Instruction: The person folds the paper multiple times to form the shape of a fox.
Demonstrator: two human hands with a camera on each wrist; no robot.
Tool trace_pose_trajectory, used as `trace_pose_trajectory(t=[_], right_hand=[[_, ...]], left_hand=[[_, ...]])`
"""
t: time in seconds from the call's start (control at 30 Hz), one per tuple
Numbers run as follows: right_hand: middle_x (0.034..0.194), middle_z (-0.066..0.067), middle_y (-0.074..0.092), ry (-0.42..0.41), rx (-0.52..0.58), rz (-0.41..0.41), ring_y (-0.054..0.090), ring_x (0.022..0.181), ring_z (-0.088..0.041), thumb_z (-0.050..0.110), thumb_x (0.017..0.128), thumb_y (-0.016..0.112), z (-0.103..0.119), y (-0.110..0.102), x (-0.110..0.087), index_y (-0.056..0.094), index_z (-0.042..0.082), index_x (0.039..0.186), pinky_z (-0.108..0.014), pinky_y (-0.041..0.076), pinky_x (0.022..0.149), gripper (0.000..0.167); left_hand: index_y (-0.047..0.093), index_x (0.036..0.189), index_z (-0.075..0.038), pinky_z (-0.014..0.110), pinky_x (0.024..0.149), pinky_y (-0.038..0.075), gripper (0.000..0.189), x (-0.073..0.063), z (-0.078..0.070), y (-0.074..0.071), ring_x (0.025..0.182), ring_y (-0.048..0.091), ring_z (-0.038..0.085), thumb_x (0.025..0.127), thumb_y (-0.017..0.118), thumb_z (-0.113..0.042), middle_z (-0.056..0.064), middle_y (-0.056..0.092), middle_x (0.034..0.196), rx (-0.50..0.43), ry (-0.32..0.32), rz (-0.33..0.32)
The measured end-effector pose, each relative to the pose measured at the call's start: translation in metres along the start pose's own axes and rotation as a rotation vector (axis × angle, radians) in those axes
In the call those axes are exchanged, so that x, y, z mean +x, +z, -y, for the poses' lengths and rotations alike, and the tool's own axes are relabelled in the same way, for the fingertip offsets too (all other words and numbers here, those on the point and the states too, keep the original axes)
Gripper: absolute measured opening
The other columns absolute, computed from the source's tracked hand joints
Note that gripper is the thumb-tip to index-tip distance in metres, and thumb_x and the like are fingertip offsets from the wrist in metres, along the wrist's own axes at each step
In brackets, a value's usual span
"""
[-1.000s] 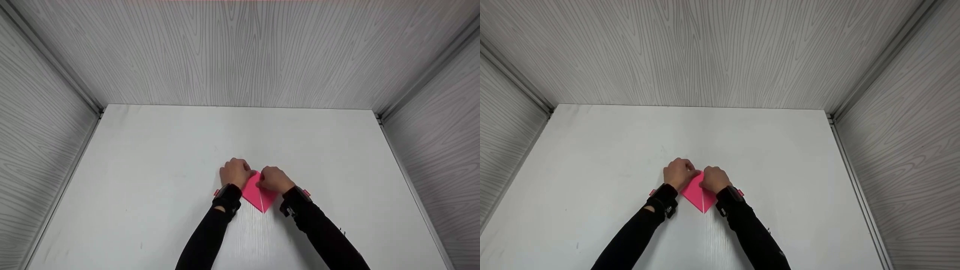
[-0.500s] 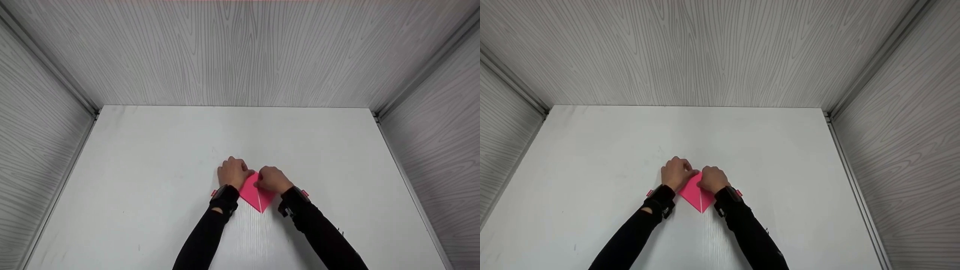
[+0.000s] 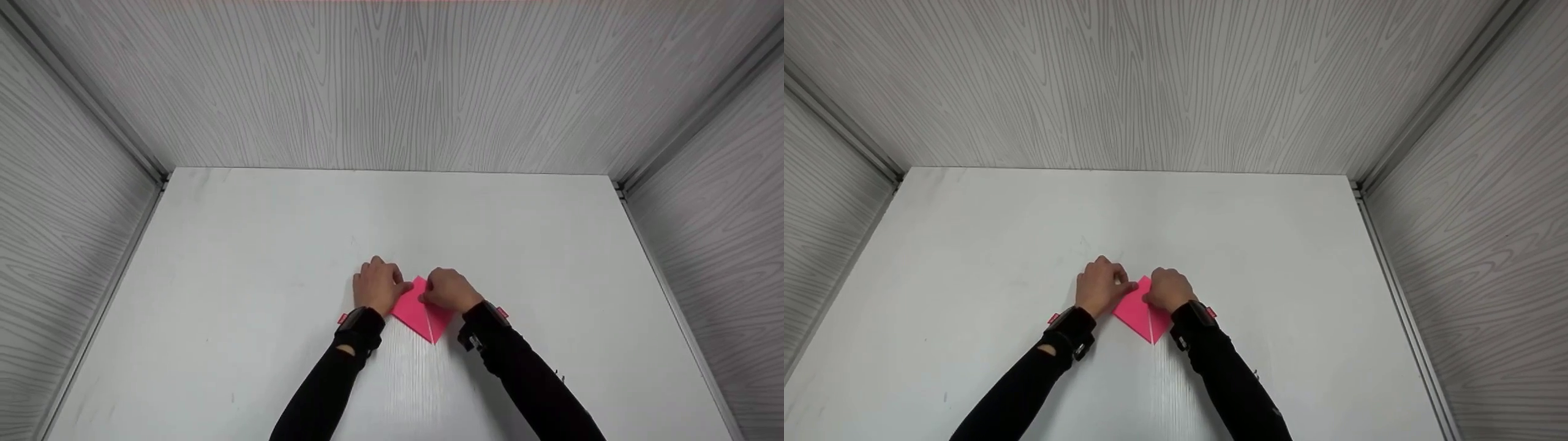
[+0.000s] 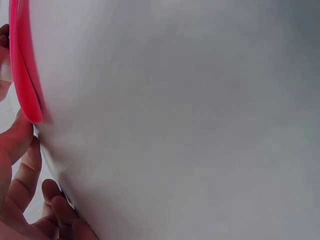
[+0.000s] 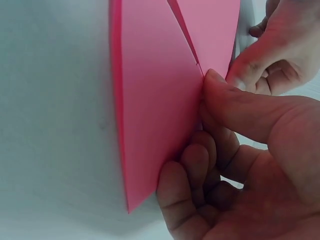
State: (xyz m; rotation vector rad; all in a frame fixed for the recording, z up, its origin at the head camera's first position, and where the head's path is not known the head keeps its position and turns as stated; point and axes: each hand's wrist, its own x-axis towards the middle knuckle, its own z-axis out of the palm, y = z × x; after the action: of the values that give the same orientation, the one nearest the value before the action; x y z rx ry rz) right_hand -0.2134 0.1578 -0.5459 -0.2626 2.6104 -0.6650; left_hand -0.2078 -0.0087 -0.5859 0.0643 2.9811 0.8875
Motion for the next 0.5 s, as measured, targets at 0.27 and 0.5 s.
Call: trace_pose_trajectory(t=[0.27,0.5], right_hand=[[0.072,-0.001,0.059,-0.016,-0.012,0.008,0.051,0.068,-0.014,0.017,0.092,0.078,0.0,-0.001,0.001,0.071,0.001,0.083,-0.028,0.042,0.06,0.02],[0.078,-0.004,0.063,0.01,-0.031,0.019,0.052,0.072,-0.015,0.018,0.092,0.078,0.0,0.002,0.002,0.072,0.0,0.089,-0.032,0.048,0.067,0.019]], left_hand=[[0.07,0.073,-0.017,0.046,0.079,0.045,0.026,-0.014,0.014,-0.011,0.092,0.056,0.029,0.083,0.088,-0.033,0.004,0.057,0.091,-0.003,0.036,0.019],[0.068,0.071,-0.018,0.043,0.077,0.043,0.027,-0.029,0.028,-0.017,0.089,0.053,0.026,0.082,0.088,-0.032,0.003,0.053,0.089,-0.006,0.066,0.04]])
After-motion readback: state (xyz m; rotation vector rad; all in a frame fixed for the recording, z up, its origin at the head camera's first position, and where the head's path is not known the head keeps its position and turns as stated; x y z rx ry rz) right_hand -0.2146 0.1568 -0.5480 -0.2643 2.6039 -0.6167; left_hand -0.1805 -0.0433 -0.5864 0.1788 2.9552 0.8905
